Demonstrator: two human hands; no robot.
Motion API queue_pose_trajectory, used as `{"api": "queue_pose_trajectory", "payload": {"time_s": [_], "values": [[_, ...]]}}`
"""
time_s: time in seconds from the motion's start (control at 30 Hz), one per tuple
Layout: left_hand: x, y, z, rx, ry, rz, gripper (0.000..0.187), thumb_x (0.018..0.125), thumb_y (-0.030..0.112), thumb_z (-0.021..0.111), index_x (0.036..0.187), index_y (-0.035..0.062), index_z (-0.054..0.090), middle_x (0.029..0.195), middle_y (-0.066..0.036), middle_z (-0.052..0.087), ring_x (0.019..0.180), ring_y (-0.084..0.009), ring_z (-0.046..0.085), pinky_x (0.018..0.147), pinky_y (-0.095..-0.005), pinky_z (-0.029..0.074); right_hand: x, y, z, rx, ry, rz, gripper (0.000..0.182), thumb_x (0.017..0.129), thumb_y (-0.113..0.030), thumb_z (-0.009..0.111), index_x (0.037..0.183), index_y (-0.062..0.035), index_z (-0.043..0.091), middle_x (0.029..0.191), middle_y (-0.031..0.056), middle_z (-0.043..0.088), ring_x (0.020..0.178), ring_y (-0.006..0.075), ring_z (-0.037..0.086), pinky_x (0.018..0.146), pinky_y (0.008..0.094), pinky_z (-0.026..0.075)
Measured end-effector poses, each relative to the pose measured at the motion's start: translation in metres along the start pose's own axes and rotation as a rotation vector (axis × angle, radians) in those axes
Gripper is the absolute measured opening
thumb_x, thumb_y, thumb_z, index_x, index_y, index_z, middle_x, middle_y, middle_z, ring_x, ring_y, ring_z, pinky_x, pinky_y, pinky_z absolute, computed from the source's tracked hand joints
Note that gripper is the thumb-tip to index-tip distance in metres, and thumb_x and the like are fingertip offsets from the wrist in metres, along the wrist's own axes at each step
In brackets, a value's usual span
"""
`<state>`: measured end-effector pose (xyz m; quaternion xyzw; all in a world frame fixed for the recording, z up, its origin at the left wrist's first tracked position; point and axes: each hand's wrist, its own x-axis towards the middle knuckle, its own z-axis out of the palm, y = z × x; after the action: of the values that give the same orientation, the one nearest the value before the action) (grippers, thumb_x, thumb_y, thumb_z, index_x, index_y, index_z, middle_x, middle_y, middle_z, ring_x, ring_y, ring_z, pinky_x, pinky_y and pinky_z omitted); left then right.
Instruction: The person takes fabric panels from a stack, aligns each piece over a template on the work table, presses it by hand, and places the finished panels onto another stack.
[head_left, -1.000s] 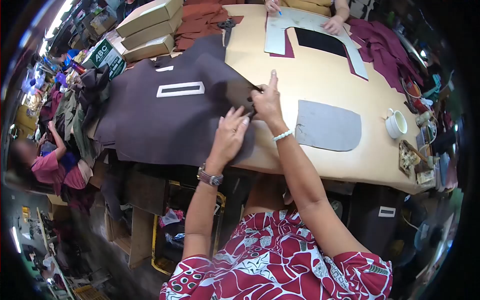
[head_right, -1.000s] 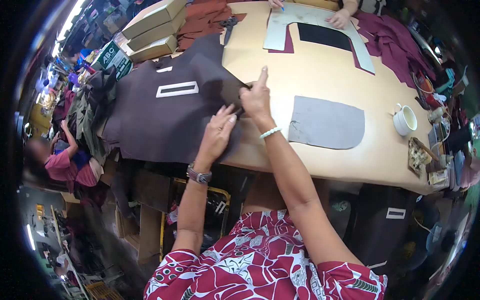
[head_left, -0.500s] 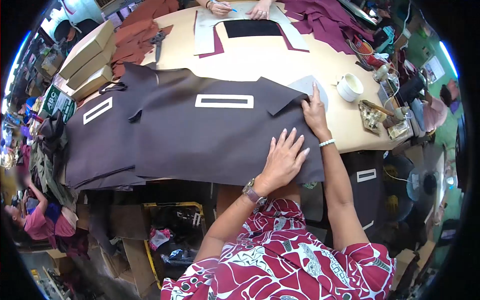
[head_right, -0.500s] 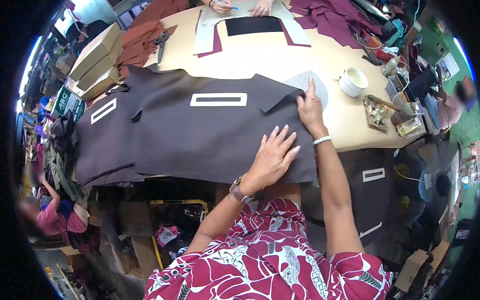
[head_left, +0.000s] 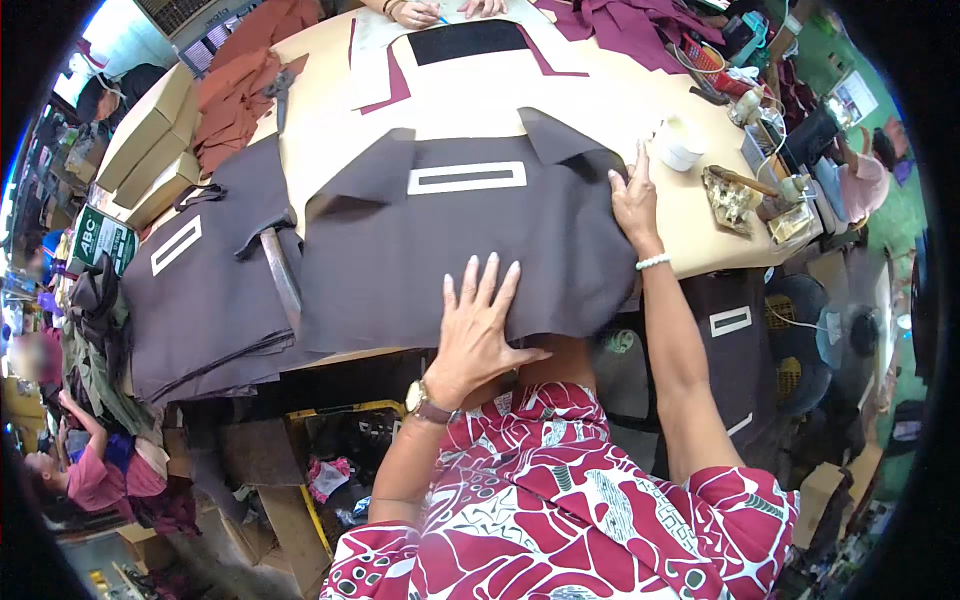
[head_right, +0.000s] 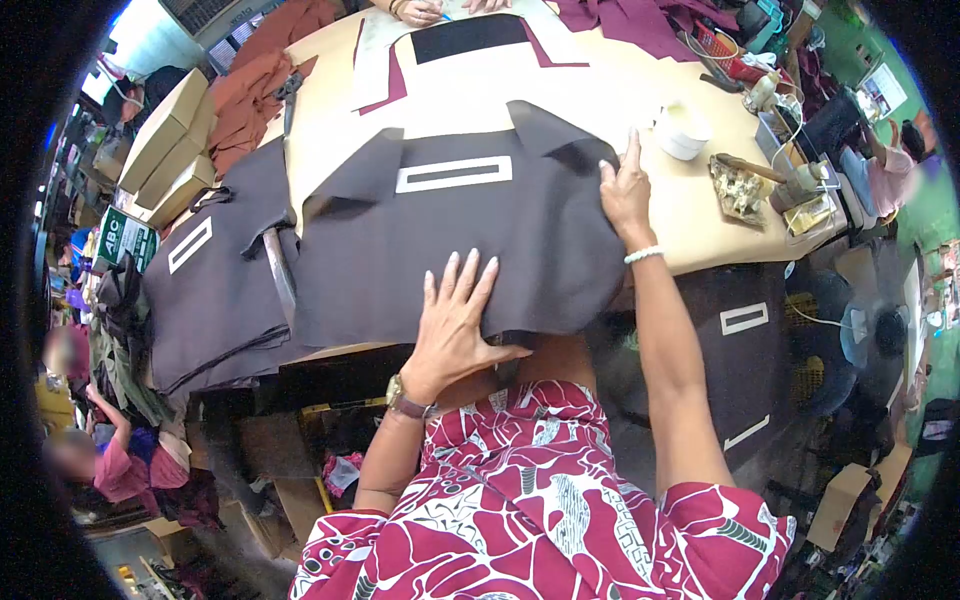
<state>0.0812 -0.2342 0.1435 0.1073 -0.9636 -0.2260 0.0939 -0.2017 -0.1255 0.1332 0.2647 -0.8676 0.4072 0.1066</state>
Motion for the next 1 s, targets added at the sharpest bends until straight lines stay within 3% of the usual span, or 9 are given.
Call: {"api": "queue_pose_trajectory", "payload": {"time_s": [0.07, 0.17, 0.2, 0.33, 0.57, 0.63, 0.7, 0.87, 1.0], "values": [[-0.017, -0.011, -0.005, 0.066, -0.014, -0.013, 0.102, 0.061, 0.058, 0.071, 0.141, 0.0113, 0.028, 0.144, -0.018, 0.027, 0.134, -0.038, 0.021, 0.105, -0.0602, 0.016, -0.025, -0.019, 0.001, -0.018, -0.023, 0.045, 0.068, 0.08, -0.008, 0.058, 0.137, 0.0036, 0.022, 0.103, 0.0259, 0.06, 0.093, 0.0408, 0.06, 0.083, 0.0413, 0.046], [-0.041, -0.03, -0.012, 0.117, -0.022, -0.045, 0.078, 0.076, 0.035, 0.063, 0.141, 0.0108, 0.029, 0.145, -0.017, 0.026, 0.135, -0.0371, 0.02, 0.106, -0.0587, 0.015, -0.044, -0.027, 0.005, -0.013, 0.0, 0.014, 0.068, 0.079, -0.006, 0.056, 0.138, 0.0032, 0.022, 0.089, 0.0229, 0.062, 0.083, 0.0383, 0.062, 0.078, 0.0412, 0.047], [-0.046, -0.03, -0.016, 0.084, -0.02, -0.071, 0.071, 0.075, 0.016, 0.056, 0.141, 0.0105, 0.029, 0.145, -0.017, 0.026, 0.135, -0.0377, 0.02, 0.106, -0.0583, 0.015, -0.042, -0.023, 0.005, 0.028, 0.007, 0.028, 0.068, 0.079, -0.005, 0.056, 0.138, 0.0032, 0.022, 0.089, 0.0229, 0.062, 0.083, 0.0378, 0.062, 0.078, 0.0408, 0.047], [-0.044, -0.007, -0.03, 0.089, 0.095, -0.04, 0.081, 0.061, 0.0, 0.051, 0.139, 0.0084, 0.032, 0.145, -0.018, 0.027, 0.135, -0.0375, 0.021, 0.106, -0.0584, 0.015, -0.021, -0.009, -0.005, 0.135, -0.033, 0.064, 0.067, 0.079, -0.003, 0.054, 0.137, 0.0037, 0.021, 0.095, 0.0259, 0.062, 0.09, 0.0366, 0.062, 0.082, 0.0387, 0.046], [-0.023, 0.067, 0.014, -0.144, -0.056, 0.18, 0.073, 0.066, 0.015, 0.064, 0.131, -0.0043, 0.038, 0.14, -0.021, 0.032, 0.133, -0.0348, 0.027, 0.105, -0.0574, 0.019, 0.003, 0.022, -0.035, -0.142, -0.148, -0.01, 0.068, 0.08, -0.005, 0.055, 0.139, -0.0045, 0.022, 0.101, 0.0281, 0.06, 0.096, 0.0429, 0.057, 0.085, 0.0434, 0.044], [-0.018, 0.076, 0.025, -0.225, -0.084, 0.236, 0.075, 0.081, 0.045, 0.058, 0.131, -0.0062, 0.036, 0.139, -0.024, 0.033, 0.131, -0.0368, 0.028, 0.104, -0.0574, 0.02, 0.005, 0.023, -0.039, -0.132, -0.124, 0.018, 0.067, 0.079, -0.005, 0.056, 0.139, -0.0047, 0.024, 0.1, 0.0275, 0.061, 0.095, 0.0409, 0.059, 0.084, 0.0429, 0.045], [-0.014, 0.072, 0.018, -0.251, -0.029, 0.242, 0.079, 0.083, 0.055, 0.051, 0.132, -0.0054, 0.036, 0.139, -0.025, 0.032, 0.131, -0.0381, 0.028, 0.104, -0.0579, 0.019, 0.006, 0.032, -0.037, -0.11, -0.073, -0.007, 0.066, 0.079, -0.004, 0.056, 0.138, -0.0038, 0.026, 0.098, 0.0265, 0.061, 0.093, 0.0392, 0.06, 0.083, 0.0427, 0.045], [-0.005, 0.017, 0.02, 0.023, 0.16, -0.189, 0.067, 0.089, 0.044, 0.047, 0.133, -0.0044, 0.036, 0.141, -0.024, 0.029, 0.133, -0.0364, 0.025, 0.107, -0.0543, 0.015, 0.005, 0.009, -0.034, -0.1, -0.15, 0.119, 0.067, 0.078, -0.009, 0.06, 0.136, 0.0021, 0.028, 0.094, 0.0233, 0.064, 0.09, 0.0357, 0.062, 0.081, 0.0396, 0.047], [-0.006, -0.007, 0.019, 0.131, 0.163, -0.118, 0.058, 0.093, 0.038, 0.044, 0.135, -0.0007, 0.035, 0.143, -0.02, 0.029, 0.134, -0.0347, 0.025, 0.107, -0.0538, 0.016, 0.002, 0.003, -0.021, -0.003, -0.132, 0.092, 0.075, 0.073, -0.015, 0.069, 0.134, 0.0053, 0.03, 0.094, 0.0244, 0.064, 0.09, 0.0353, 0.062, 0.082, 0.0378, 0.047]]}}
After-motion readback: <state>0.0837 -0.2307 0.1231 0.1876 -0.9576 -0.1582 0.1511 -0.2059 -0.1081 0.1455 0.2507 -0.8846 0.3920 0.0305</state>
